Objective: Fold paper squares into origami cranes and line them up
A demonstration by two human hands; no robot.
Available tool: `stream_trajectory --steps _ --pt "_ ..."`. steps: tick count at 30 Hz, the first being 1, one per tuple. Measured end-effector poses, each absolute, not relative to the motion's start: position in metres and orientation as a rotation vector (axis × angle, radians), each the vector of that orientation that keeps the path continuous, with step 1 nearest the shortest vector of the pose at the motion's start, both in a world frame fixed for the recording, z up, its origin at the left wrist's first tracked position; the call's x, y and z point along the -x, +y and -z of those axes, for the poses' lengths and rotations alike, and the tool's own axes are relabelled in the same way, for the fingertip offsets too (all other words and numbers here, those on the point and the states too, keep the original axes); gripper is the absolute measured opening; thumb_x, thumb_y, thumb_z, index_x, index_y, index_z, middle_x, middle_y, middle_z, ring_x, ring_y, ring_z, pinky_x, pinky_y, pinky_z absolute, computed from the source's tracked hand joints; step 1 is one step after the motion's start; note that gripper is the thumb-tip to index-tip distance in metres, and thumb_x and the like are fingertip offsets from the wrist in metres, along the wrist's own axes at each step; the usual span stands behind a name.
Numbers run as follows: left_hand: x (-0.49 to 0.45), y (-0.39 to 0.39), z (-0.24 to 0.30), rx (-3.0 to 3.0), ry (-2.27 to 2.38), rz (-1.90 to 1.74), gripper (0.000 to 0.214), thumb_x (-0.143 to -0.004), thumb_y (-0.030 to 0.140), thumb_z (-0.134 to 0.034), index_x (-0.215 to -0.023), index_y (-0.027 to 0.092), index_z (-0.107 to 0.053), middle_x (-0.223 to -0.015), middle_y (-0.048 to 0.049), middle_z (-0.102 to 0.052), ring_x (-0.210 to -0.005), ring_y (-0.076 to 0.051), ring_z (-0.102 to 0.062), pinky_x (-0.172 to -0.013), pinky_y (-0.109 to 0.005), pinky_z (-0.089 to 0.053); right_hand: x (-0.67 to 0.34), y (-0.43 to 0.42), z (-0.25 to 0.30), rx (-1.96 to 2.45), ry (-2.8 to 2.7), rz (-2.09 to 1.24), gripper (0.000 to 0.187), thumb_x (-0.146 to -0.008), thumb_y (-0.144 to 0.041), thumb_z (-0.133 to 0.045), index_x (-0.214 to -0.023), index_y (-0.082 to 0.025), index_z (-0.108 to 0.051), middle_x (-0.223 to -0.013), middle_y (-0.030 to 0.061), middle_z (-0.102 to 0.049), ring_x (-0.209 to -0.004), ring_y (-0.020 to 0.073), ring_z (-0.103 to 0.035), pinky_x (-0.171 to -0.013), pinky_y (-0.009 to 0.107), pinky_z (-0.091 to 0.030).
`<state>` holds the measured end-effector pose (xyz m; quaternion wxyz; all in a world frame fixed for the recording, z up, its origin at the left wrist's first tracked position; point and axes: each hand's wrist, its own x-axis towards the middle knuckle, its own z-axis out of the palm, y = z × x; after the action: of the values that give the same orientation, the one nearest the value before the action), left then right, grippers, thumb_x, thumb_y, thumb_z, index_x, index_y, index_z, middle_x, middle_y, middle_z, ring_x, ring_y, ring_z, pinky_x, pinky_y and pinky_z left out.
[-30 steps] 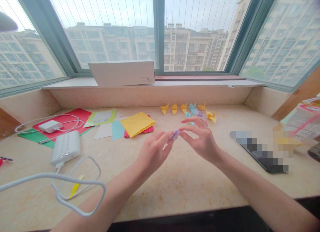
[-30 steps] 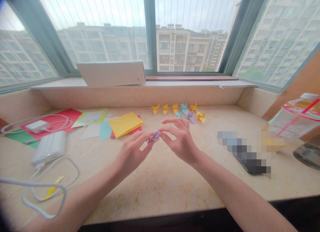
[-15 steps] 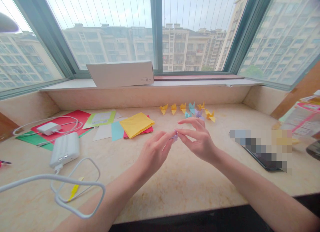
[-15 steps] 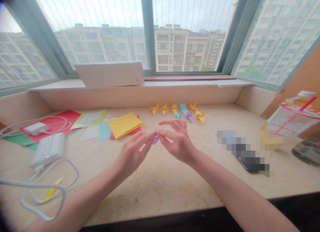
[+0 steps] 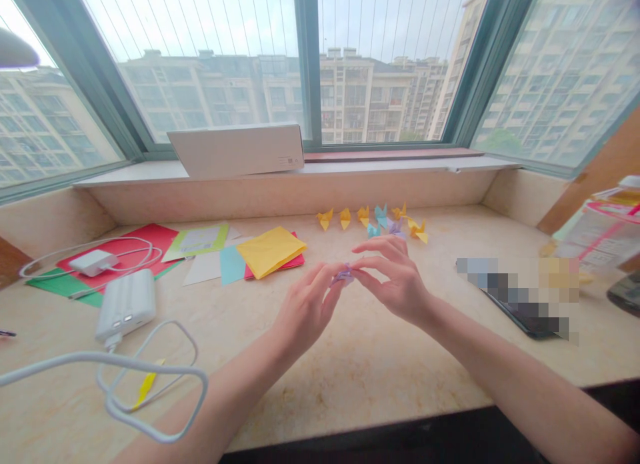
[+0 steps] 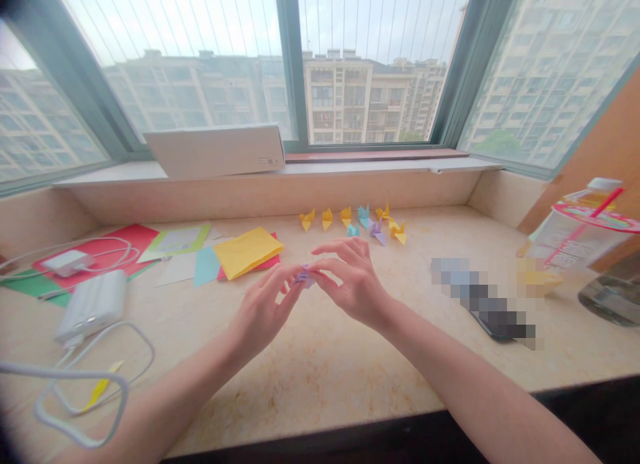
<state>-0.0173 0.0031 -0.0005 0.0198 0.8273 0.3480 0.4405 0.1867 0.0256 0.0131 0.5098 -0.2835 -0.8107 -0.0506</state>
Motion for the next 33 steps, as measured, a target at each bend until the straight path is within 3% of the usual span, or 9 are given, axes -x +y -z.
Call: stream_trajectory --steps 10,19,28,33 --pt "0.0161 0.0027 -0.0006 -2.549 0.992 -1.428 0.013 -0.098 0.016 -0.055 -0.11 0.021 -0.058 -0.097 -0.0029 -0.069 -0.085 -0.014 -0.066 -0.078 -0.026 -0.054 -0.1899 0.0267 -0.0173 0.568 -2.038 0.098 0.012 -0.091 -0.022 -0.067 -0.097 -0.031 -0.071 -0.103 -0.0017 -0.079 -0.099 0.0228 -0.068 -0.1 0.049 -0.038" --pt "0.0131 -0.0034 -0.0054 -2.362 1.052 -1.44 0.007 -0.098 0.022 -0.052 -0.101 0.021 -0.058 -0.089 -0.0021 -0.073 -0.08 -0.014 -0.071 -0.066 -0.023 -0.056 -0.1879 0.0231 -0.0183 0.564 -2.067 0.097 0.007 -0.089 -0.023 -0.069 -0.087 -0.03 -0.069 -0.091 -0.0033 -0.079 -0.093 0.0214 -0.069 -0.099 0.047 -0.039" --pt "0.016 -0.0021 -0.007 -2.355 1.089 -1.47 0.01 -0.098 0.024 -0.053 -0.096 0.019 -0.062 -0.085 -0.0012 -0.076 -0.077 -0.015 -0.073 -0.071 -0.024 -0.055 -0.1866 0.0254 -0.0168 0.486 -2.05 0.154 0.01 -0.087 -0.018 -0.07 -0.09 -0.027 -0.068 -0.092 -0.0026 -0.078 -0.09 0.0201 -0.067 -0.096 0.045 -0.039" --pt "0.016 -0.0008 -0.0073 -2.317 1.111 -1.477 0.011 -0.097 0.024 -0.055 -0.096 0.019 -0.065 -0.093 -0.0031 -0.078 -0.082 -0.016 -0.073 -0.075 -0.025 -0.055 -0.1873 0.0252 -0.0166 0.494 -2.053 0.163 0.012 -0.088 -0.016 -0.069 -0.092 -0.027 -0.069 -0.093 -0.0019 -0.078 -0.091 0.0202 -0.067 -0.096 0.045 -0.038"
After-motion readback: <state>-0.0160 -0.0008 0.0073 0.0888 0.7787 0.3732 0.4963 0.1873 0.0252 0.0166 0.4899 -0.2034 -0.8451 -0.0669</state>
